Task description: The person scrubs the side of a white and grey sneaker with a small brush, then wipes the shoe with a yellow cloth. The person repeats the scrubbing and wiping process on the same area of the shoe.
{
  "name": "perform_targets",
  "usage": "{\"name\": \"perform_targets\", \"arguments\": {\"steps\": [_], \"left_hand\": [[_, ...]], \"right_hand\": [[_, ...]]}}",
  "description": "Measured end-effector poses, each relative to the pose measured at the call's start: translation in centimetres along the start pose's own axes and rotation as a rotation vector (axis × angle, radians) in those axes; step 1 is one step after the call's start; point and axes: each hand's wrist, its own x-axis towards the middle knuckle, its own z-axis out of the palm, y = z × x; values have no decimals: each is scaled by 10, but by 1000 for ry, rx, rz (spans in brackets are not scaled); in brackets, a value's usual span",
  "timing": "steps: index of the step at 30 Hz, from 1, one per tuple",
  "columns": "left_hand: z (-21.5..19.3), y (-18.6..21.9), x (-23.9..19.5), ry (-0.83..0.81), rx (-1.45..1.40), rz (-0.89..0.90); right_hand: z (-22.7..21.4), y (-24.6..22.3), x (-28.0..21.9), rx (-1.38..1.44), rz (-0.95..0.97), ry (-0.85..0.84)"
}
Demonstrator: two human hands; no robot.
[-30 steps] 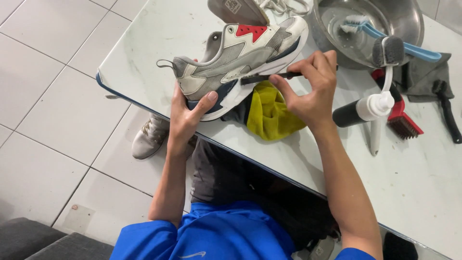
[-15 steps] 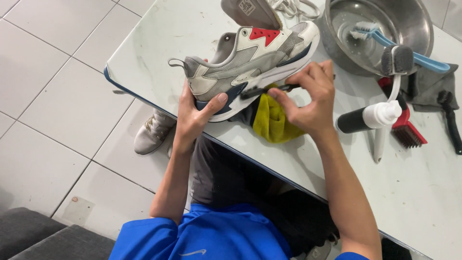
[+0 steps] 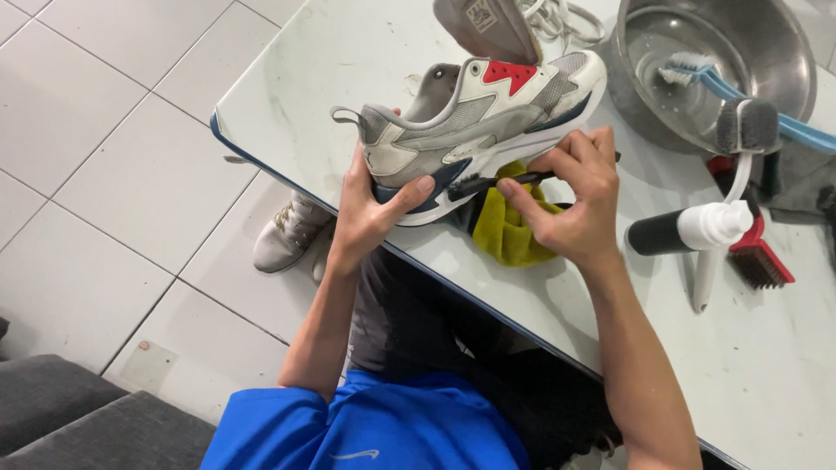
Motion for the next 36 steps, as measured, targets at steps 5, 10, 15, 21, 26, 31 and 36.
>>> {"name": "perform_targets", "arguments": {"steps": [5,10,15,21,26,31,36], "left_hand": [[0,5,0,-5,6,40],[-1,4,-1,-14,18,80],[-2,1,0,-22,27,73],[0,21,-5,-49,51,23],[-1,18,-4,-47,71,46],[-2,15,-5,-49,83,36],[-3,13,-6,-37,118,20]], "right_hand": [[-10,18,3,-69,40,33],[3,14,2,-8,-33,-8],[-7,23,3,-96,-28,51],[-6,16,2,-125,0,-99],[1,-5,2,-110,-25,-69],[-6,22,0,-210,-40,-39],[-1,0,0,-127,-4,-56]]}}
